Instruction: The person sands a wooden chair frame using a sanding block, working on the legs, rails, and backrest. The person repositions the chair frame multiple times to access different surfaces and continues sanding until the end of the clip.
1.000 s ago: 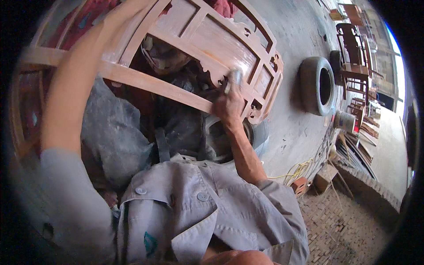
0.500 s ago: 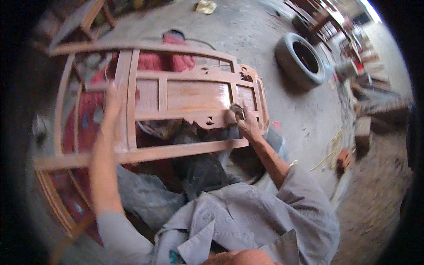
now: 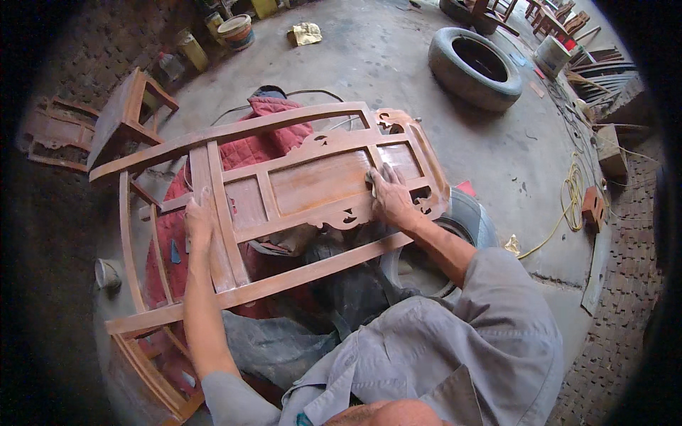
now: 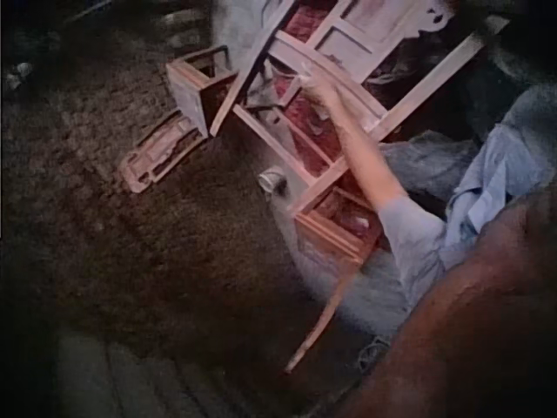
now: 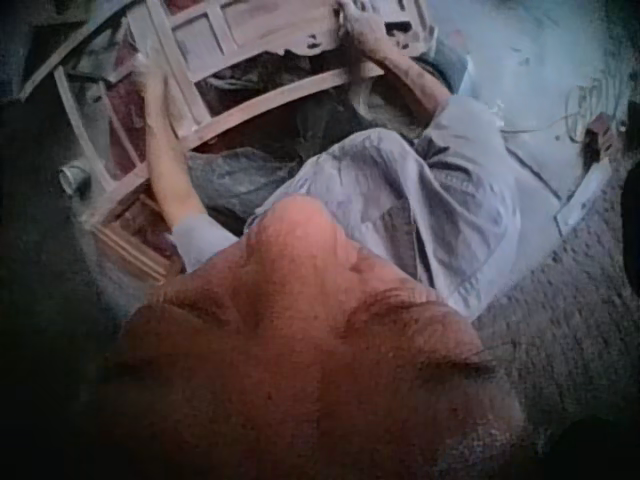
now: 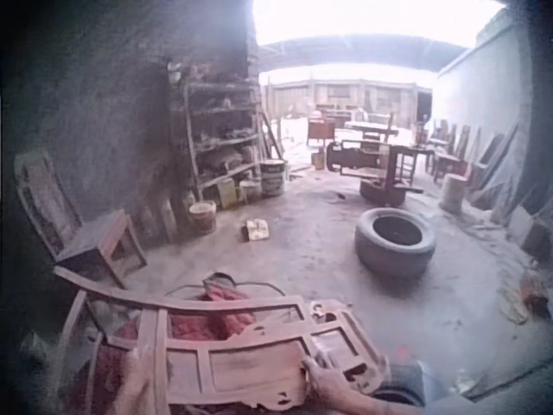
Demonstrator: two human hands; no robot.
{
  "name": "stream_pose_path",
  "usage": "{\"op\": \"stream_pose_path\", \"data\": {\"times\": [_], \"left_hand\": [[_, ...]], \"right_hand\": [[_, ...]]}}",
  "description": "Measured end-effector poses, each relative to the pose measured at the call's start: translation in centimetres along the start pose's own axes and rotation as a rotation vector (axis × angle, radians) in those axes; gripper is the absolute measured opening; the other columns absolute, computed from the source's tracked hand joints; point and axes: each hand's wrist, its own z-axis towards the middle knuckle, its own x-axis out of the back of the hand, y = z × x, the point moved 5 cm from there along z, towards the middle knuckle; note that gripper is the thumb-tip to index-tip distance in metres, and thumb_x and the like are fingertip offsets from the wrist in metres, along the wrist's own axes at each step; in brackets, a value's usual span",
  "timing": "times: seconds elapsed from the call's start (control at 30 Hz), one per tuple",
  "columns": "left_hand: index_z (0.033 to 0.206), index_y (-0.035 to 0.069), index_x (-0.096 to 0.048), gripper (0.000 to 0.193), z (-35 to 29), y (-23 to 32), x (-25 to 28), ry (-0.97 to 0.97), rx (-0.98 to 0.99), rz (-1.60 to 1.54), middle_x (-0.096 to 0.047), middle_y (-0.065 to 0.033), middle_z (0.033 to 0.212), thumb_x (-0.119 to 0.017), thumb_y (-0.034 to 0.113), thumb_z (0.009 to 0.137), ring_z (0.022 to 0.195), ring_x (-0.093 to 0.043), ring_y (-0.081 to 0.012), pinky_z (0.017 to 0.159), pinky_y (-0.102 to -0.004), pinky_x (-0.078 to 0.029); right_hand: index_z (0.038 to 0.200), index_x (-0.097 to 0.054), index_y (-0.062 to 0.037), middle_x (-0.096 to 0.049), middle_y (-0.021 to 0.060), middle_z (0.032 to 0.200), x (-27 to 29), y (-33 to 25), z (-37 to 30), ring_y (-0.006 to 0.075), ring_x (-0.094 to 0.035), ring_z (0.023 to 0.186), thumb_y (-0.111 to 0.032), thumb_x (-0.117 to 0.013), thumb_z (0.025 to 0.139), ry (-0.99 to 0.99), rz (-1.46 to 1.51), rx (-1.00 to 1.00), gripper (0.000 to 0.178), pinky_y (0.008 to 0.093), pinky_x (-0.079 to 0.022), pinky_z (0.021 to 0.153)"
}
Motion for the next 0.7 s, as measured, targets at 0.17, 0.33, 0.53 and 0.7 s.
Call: {"op": "stream_pose_path", "data": {"times": [0.17, 0.33, 0.53, 0.7], "left_hand": [[0.110, -0.005, -0.065, 0.067, -1.0, 1.1, 0.1, -0.037, 0.014, -0.005, -0.065, -0.0351, 0.102, -0.048, 0.058, 0.095, 0.104, -0.063, -0.0501, 0.086, -0.0544, -0.050], [0.104, -0.006, -0.064, 0.064, -1.0, 1.7, 0.4, 0.035, -0.028, 0.062, -0.066, -0.0348, 0.098, -0.050, 0.055, 0.096, 0.099, -0.063, -0.0510, 0.082, -0.0556, -0.050], [0.100, -0.007, -0.064, 0.060, -1.2, 0.7, 0.2, 0.007, -0.010, 0.074, -0.066, -0.0345, 0.097, -0.052, 0.052, 0.096, 0.096, -0.064, -0.0508, 0.079, -0.0558, -0.050], [0.099, -0.006, -0.064, 0.061, -1.0, 0.5, 0.3, 0.062, -0.084, 0.091, -0.066, -0.0347, 0.096, -0.053, 0.054, 0.095, 0.095, -0.065, -0.0500, 0.079, -0.0555, -0.051]], "right_hand": [[0.138, -0.042, 0.0024, -0.057, 0.0335, 0.121, -0.2, 0.6, 2.7, 0.0537, -0.043, 0.128, -0.007, -0.050, 0.085, -0.103, 0.025, 0.006, 0.055, 0.0589, -0.028, 0.112], [0.135, -0.044, 0.0072, -0.055, 0.0359, 0.123, 0.1, 0.1, 1.2, 0.0551, -0.040, 0.130, -0.012, -0.054, 0.086, 0.055, -0.031, 0.081, 0.054, 0.0594, -0.029, 0.113], [0.135, -0.043, 0.0062, -0.049, 0.0352, 0.133, -0.8, 0.1, 1.7, 0.0568, -0.040, 0.128, -0.005, -0.048, 0.084, -0.022, 0.038, 0.017, 0.053, 0.0592, -0.027, 0.113], [0.136, -0.041, 0.0109, -0.056, 0.0343, 0.123, 0.0, 0.0, 3.3, 0.0577, -0.044, 0.125, -0.010, -0.051, 0.086, -0.074, 0.042, 0.025, 0.055, 0.0599, -0.022, 0.115]]}}
